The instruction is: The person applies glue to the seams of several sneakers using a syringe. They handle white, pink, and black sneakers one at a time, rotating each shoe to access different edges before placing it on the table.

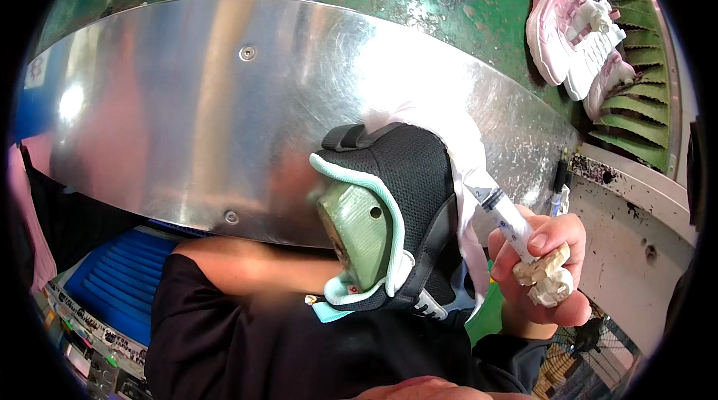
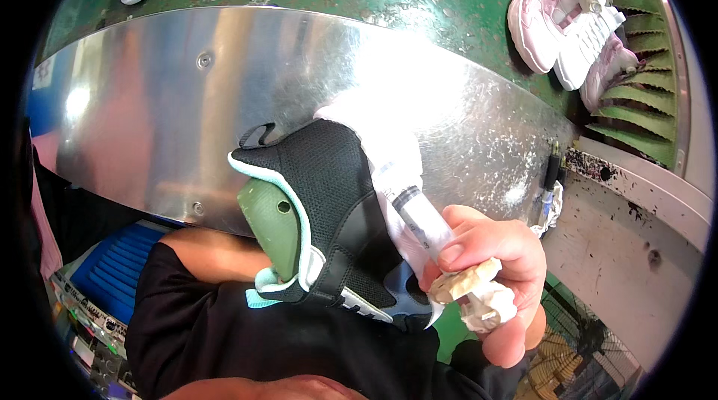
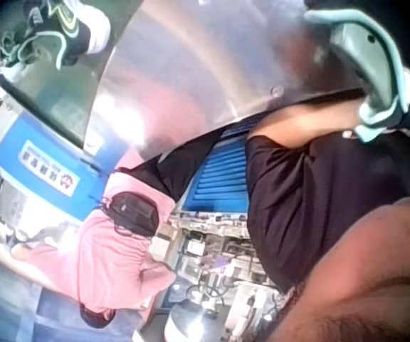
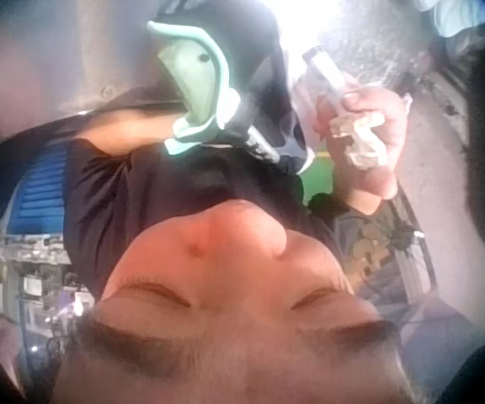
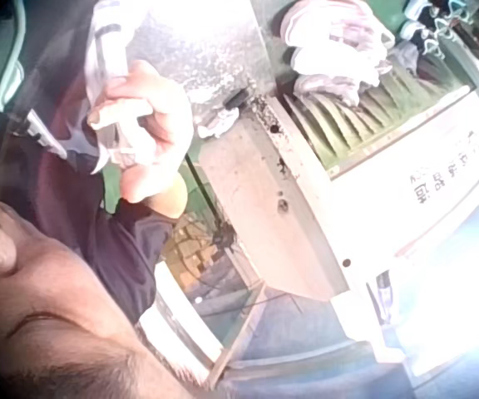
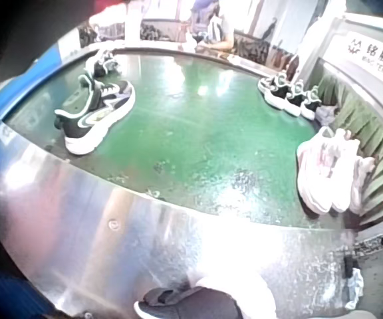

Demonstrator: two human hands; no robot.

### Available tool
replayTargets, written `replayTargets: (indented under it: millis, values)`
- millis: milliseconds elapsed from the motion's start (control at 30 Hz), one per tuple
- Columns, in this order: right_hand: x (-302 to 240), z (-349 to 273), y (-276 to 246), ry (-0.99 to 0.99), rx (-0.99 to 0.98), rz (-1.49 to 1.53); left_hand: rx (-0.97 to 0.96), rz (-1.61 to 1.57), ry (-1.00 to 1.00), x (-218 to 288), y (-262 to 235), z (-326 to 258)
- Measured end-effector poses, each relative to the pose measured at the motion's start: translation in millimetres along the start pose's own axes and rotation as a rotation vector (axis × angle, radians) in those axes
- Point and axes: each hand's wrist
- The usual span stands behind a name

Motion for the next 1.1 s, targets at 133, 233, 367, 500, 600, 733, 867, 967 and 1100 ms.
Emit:
replayTargets:
  millis: [133,233,367,500,600,733,867,967,1100]
  values:
    - [0,-1,-7,-0.006,-0.028,-0.026,0.011,-0.029,0.075,16,-1,9]
    - [-1,1,-12,-0.013,-0.072,-0.04,0.01,-0.052,0.147,35,-1,21]
    - [-7,2,-11,0.021,-0.081,-0.074,0.006,-0.054,0.174,42,0,31]
    - [-20,1,-12,0.064,-0.101,-0.132,-0.012,-0.043,0.114,26,5,28]
    - [-25,2,-15,0.096,-0.146,-0.154,0.002,-0.023,0.067,10,6,21]
    - [-33,-4,-12,0.145,-0.158,-0.197,-0.006,-0.003,0.004,-1,6,11]
    - [-33,-15,-7,0.128,-0.094,-0.188,-0.006,0.025,-0.051,-5,6,3]
    - [-29,-22,-9,0.104,-0.08,-0.145,0.004,0.044,-0.08,-5,6,-1]
    - [-24,-31,-14,0.088,-0.095,-0.102,0.018,0.06,-0.121,-8,6,-8]
Point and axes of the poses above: each hand's wrist, its own z-axis towards the middle knuckle, its own y-axis out of the palm, x = y × z, and after that the axes turned 10 degrees about -z, right-handed
